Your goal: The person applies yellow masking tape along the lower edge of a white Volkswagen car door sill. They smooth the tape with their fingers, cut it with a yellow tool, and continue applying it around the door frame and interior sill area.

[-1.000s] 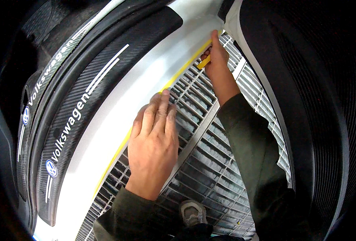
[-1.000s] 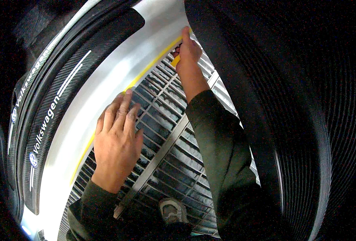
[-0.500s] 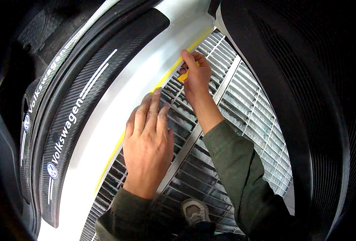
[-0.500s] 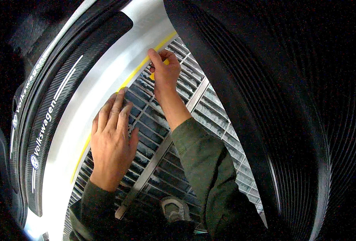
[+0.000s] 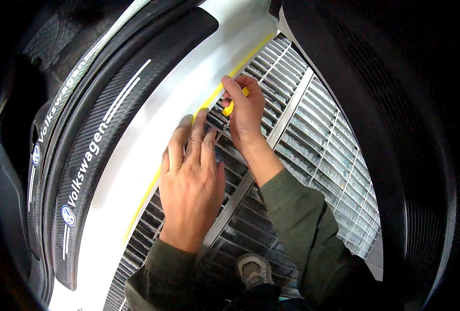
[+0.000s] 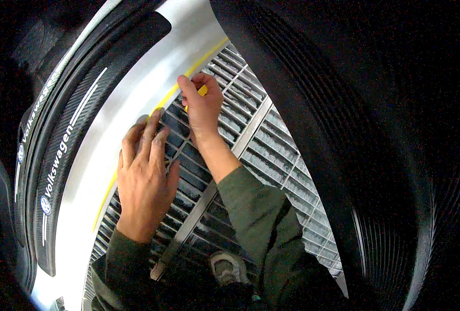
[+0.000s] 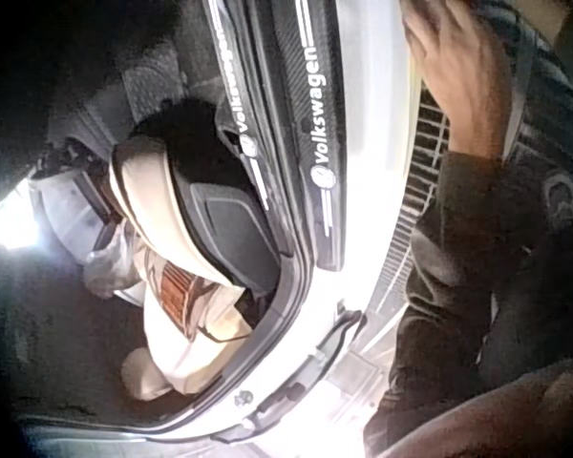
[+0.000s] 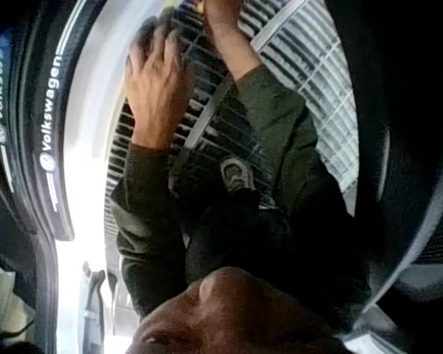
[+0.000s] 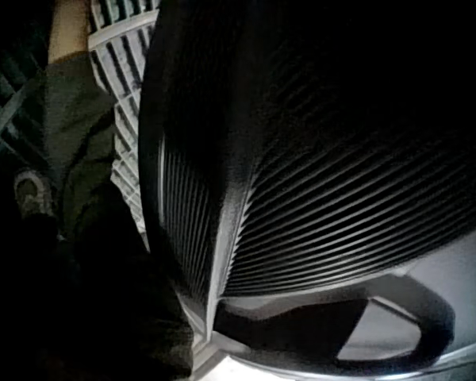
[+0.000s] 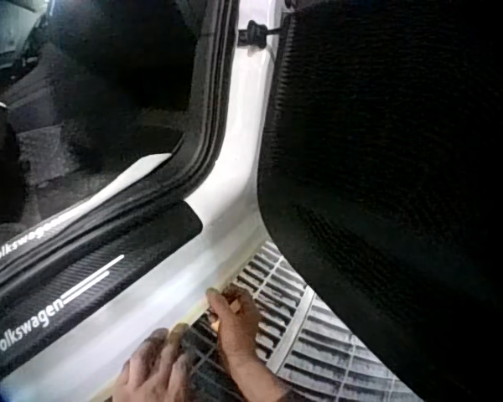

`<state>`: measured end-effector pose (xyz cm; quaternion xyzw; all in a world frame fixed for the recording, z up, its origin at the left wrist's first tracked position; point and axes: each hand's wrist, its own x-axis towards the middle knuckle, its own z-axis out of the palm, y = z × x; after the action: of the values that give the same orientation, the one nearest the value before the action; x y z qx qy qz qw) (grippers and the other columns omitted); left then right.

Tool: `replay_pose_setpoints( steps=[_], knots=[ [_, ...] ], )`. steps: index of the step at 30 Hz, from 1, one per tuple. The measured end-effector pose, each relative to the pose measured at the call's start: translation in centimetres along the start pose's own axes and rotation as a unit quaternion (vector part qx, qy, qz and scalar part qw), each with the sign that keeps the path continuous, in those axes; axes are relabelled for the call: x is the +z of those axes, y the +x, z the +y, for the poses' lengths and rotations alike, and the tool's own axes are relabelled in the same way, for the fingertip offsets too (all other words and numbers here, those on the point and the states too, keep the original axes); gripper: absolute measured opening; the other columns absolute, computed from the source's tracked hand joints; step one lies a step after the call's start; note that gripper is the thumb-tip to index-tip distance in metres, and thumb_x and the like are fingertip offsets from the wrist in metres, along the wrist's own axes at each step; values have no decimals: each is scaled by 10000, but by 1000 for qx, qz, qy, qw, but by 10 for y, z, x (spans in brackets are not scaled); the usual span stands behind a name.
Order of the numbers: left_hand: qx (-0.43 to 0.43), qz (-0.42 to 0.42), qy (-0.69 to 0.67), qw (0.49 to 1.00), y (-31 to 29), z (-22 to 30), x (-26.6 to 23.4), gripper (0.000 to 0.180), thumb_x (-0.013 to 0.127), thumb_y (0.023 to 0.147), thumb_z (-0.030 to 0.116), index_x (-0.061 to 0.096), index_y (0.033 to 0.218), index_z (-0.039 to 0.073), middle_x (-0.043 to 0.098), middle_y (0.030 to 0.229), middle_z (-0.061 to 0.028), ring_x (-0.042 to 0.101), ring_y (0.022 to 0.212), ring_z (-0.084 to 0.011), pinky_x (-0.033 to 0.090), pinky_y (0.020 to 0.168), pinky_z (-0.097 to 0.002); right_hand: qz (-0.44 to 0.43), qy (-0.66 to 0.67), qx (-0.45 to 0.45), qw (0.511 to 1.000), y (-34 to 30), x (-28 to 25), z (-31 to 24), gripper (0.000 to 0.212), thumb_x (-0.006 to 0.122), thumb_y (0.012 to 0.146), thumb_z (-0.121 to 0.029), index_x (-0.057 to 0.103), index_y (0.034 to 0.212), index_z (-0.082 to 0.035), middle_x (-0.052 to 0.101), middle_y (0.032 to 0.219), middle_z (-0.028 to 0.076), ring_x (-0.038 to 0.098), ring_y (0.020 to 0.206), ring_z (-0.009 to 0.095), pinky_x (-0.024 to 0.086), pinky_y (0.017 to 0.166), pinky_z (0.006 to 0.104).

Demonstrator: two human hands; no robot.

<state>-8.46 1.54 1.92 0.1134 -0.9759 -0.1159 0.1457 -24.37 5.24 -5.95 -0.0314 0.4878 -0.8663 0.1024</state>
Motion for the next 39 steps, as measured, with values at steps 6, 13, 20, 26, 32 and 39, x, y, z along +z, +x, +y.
replay_pose_setpoints(
  steps=[6, 13, 20, 26, 32, 39],
  knots=[
    [-7, 7, -6, 1000, 0, 1, 2, 567, 740, 698, 70, 573, 1238, 34, 480, 1461, -74, 463, 1270, -323, 399, 1081, -437, 40, -20, 0, 999, -5, 6, 4, 245, 770, 847, -200, 566, 916, -86, 533, 769, -35, 477, 640, 46, 402, 553, 197],
    [32, 29, 12, 999, -4, -5, 0, 581, 741, 681, 70, 570, 1234, 21, 490, 1448, -121, 483, 1278, -313, 373, 1089, -470, -3, 40, 45, 998, -23, 3, 6, 254, 764, 859, -190, 538, 921, -92, 529, 776, -42, 470, 642, 38, 394, 545, 193],
    [32, -30, 40, 998, -40, -1, 0, 451, 579, 894, 135, 544, 1318, -15, 462, 1464, -187, 381, 1413, -300, 276, 1191, -446, -9, 12, -10, 1000, -33, 6, 29, 263, 745, 882, -217, 517, 925, -93, 519, 775, -30, 470, 636, 43, 405, 552, 197],
    [-18, -7, -4, 1000, -42, -8, 5, 678, 748, 693, 52, 491, 1319, 26, 418, 1487, -180, 357, 1417, -318, 298, 1177, -469, -15, 42, 51, 998, -52, 10, 25, 275, 684, 940, -321, 527, 904, -100, 510, 729, -26, 468, 618, 57, 414, 558, 206],
    [-22, 5, -23, 999, -39, -20, -4, 335, 537, 910, 139, 584, 1210, -4, 516, 1412, -180, 445, 1354, -295, 341, 1145, -435, 13, 70, 105, 992, -32, 14, 20, 363, 611, 958, -473, 539, 931, -118, 487, 766, -28, 472, 677, 69, 410, 585, 233],
    [-4, 10, -30, 999, -39, -25, -2, 321, 545, 895, 124, 601, 1170, -33, 520, 1403, -195, 453, 1346, -302, 354, 1134, -433, 95, 51, 55, 993, 89, -20, -8, 348, 631, 951, -450, 512, 857, -137, 456, 729, -33, 460, 647, 76, 413, 563, 228]
  ],
)
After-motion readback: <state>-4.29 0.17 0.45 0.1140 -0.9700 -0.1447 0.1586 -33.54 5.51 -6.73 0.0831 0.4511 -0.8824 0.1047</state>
